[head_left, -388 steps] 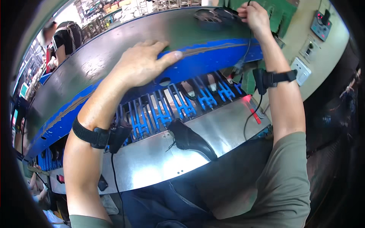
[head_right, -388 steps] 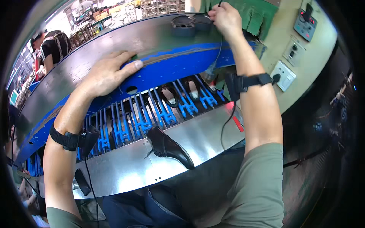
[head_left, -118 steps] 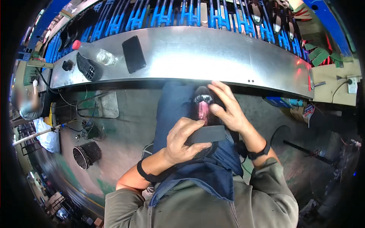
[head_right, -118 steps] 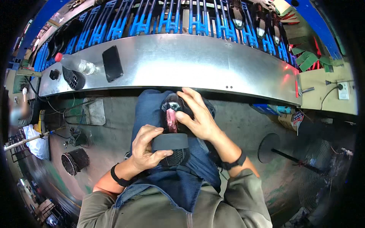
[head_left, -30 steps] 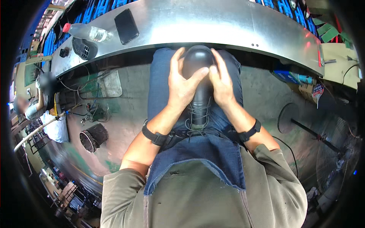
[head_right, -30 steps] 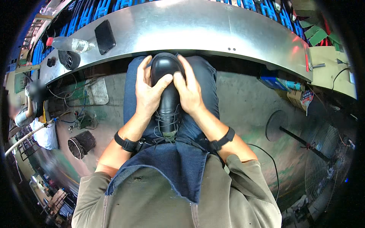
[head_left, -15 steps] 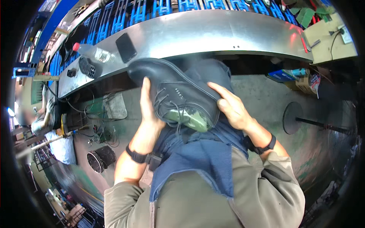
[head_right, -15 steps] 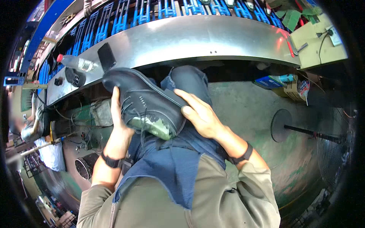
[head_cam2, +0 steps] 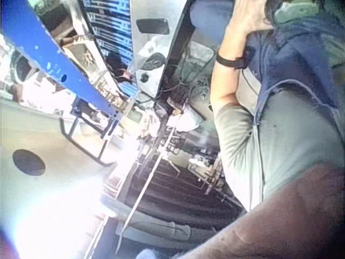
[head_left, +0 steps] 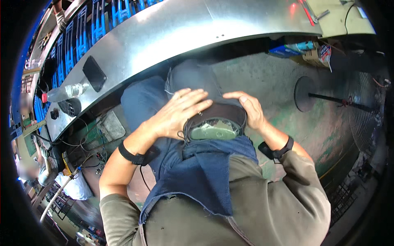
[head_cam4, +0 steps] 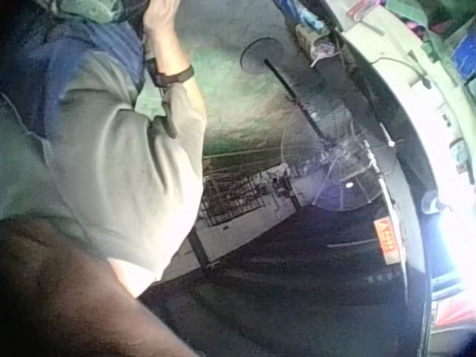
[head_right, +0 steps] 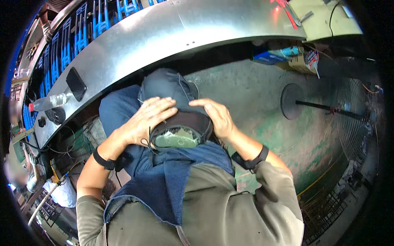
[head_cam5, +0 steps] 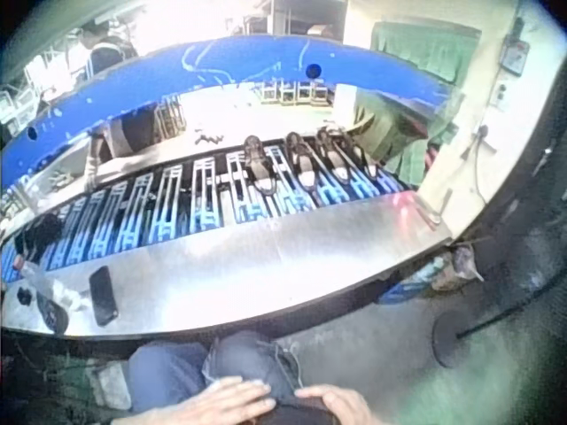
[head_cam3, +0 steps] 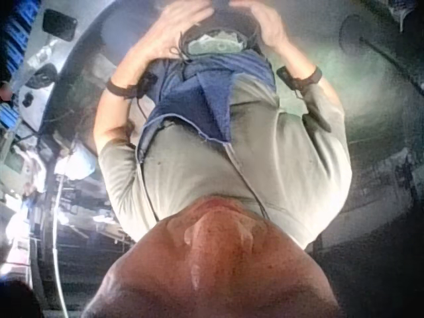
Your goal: Inspecting and organizing shoes on a conveyor belt in a factory setting.
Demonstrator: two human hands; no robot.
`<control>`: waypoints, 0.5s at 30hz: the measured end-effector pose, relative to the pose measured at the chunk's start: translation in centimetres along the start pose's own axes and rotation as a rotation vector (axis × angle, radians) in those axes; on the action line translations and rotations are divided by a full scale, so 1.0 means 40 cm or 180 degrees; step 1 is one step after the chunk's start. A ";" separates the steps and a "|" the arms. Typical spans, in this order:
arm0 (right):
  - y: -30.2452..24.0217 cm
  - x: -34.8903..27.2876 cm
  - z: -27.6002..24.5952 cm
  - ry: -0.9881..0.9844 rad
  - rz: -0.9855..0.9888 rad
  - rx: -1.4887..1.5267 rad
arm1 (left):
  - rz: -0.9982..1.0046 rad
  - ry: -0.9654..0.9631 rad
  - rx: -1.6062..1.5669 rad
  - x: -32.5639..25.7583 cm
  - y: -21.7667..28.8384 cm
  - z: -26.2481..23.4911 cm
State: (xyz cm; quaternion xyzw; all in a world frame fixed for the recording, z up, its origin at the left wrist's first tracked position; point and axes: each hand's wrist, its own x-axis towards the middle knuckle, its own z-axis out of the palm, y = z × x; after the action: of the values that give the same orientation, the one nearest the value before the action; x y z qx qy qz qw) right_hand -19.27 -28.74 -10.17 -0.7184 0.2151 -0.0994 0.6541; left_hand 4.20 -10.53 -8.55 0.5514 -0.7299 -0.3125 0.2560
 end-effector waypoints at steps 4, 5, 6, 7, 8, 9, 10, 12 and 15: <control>-0.011 0.058 0.038 0.0589 0.0403 0.0422 | 0.0214 0.0359 -0.0477 0.006 -0.073 -0.015; -0.026 0.104 0.029 0.0568 0.0743 0.0967 | 0.0183 0.0500 -0.0648 0.018 -0.088 -0.030; -0.026 0.165 0.020 0.0564 0.0920 0.1449 | -0.0025 0.0554 -0.0788 0.028 -0.097 -0.053; -0.049 0.228 -0.011 0.0396 0.1020 0.1255 | -0.0463 0.0714 -0.1151 0.032 -0.103 -0.089; -0.088 0.300 -0.040 0.0232 0.1118 0.1063 | -0.0901 0.0872 -0.1518 0.039 -0.114 -0.128; -0.077 0.373 -0.053 0.0155 0.0947 0.1341 | -0.0991 0.1229 -0.2318 0.047 -0.141 -0.169; -0.083 0.464 -0.080 0.0020 0.0633 0.0999 | -0.1372 0.1398 -0.2588 0.044 -0.165 -0.234; -0.105 0.669 -0.134 -0.0004 0.0302 0.0005 | -0.2049 0.2524 -0.2464 0.060 -0.246 -0.348; -0.051 0.956 -0.218 0.0433 0.0161 -0.1722 | -0.2513 0.3593 -0.2238 0.025 -0.462 -0.547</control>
State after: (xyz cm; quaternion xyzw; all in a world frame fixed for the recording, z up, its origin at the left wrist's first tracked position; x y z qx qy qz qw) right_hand 11.33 -53.25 -12.37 -0.8530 0.2950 -0.0700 0.4249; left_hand 31.59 -18.94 -7.43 0.7329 -0.0960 -0.2656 0.6190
